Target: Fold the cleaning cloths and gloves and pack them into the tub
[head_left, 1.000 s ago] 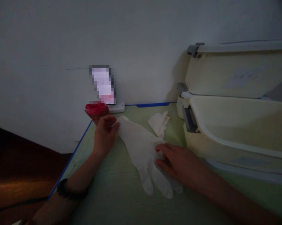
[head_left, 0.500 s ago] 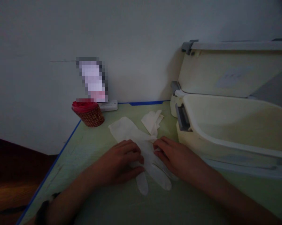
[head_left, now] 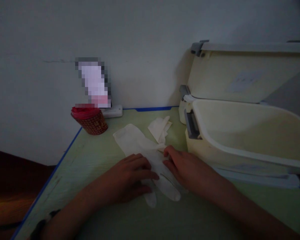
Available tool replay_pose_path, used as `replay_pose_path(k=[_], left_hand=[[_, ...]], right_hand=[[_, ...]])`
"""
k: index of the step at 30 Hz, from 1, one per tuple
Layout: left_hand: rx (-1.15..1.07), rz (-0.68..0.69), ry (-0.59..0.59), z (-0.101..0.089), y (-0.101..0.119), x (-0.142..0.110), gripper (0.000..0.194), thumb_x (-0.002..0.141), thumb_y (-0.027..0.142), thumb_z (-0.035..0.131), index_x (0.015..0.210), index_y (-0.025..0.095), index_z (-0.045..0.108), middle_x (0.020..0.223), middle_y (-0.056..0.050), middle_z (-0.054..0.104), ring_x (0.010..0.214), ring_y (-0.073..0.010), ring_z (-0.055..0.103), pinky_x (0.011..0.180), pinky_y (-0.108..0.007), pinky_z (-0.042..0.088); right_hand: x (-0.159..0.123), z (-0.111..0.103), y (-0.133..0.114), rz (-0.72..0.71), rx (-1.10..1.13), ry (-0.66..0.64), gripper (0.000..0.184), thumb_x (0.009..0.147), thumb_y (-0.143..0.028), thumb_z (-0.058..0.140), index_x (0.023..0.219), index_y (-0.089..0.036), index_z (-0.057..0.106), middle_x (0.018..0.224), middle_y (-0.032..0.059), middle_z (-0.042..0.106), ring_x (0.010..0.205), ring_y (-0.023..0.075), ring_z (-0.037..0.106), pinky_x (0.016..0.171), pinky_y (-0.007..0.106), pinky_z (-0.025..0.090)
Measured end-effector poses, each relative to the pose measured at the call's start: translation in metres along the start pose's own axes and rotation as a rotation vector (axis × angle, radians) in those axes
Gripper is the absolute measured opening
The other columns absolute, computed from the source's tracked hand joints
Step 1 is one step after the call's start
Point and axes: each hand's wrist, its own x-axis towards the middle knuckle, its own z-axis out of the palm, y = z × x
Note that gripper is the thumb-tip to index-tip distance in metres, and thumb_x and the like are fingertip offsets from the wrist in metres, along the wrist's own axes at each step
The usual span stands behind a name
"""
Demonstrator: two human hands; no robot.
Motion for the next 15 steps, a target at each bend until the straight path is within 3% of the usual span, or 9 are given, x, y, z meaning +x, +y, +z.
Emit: replay_pose_path(k=[3, 6, 11, 15], left_hand=[[0.023, 0.010, 0.000, 0.002, -0.002, 0.001, 0.018, 0.085, 0.026, 0.050, 0.098, 0.023, 0.062, 0.093, -0.004, 0.062, 0.090, -0.0185, 0.054, 0.081, -0.032, 0.042], [0.006, 0.014, 0.021, -0.002, -0.002, 0.003, 0.017, 0.087, 0.023, 0.047, 0.086, 0.021, 0.064, 0.087, -0.004, 0.065, 0.085, -0.0169, 0.056, 0.079, -0.030, 0.042], [-0.278, -0.067, -0.009, -0.023, 0.000, -0.007, 0.013, 0.083, 0.023, 0.053, 0.083, 0.023, 0.065, 0.083, -0.001, 0.065, 0.081, -0.0141, 0.059, 0.075, -0.026, 0.046], [-0.433, -0.138, -0.041, -0.032, 0.001, -0.016, 0.009, 0.080, 0.024, 0.057, 0.085, 0.026, 0.064, 0.083, 0.001, 0.067, 0.079, -0.0140, 0.061, 0.074, -0.025, 0.048]], right_hand=[[0.000, 0.002, 0.002, -0.021, 0.000, 0.018, 0.019, 0.087, -0.030, 0.042, 0.098, -0.016, 0.049, 0.083, 0.0074, 0.065, 0.069, 0.0190, 0.062, 0.057, 0.028, 0.038], [0.000, 0.003, 0.004, -0.032, -0.012, -0.002, 0.018, 0.086, -0.025, 0.042, 0.101, -0.016, 0.049, 0.086, 0.0075, 0.065, 0.070, 0.0187, 0.061, 0.057, 0.028, 0.038], [-0.006, -0.004, -0.002, -0.110, 0.106, -0.100, 0.017, 0.082, -0.022, 0.046, 0.098, -0.020, 0.051, 0.078, 0.0022, 0.063, 0.068, 0.0152, 0.059, 0.055, 0.024, 0.035], [-0.010, -0.011, -0.009, -0.204, 0.153, -0.183, 0.017, 0.083, -0.035, 0.049, 0.093, -0.023, 0.055, 0.068, -0.0006, 0.060, 0.058, 0.0124, 0.056, 0.048, 0.022, 0.031]])
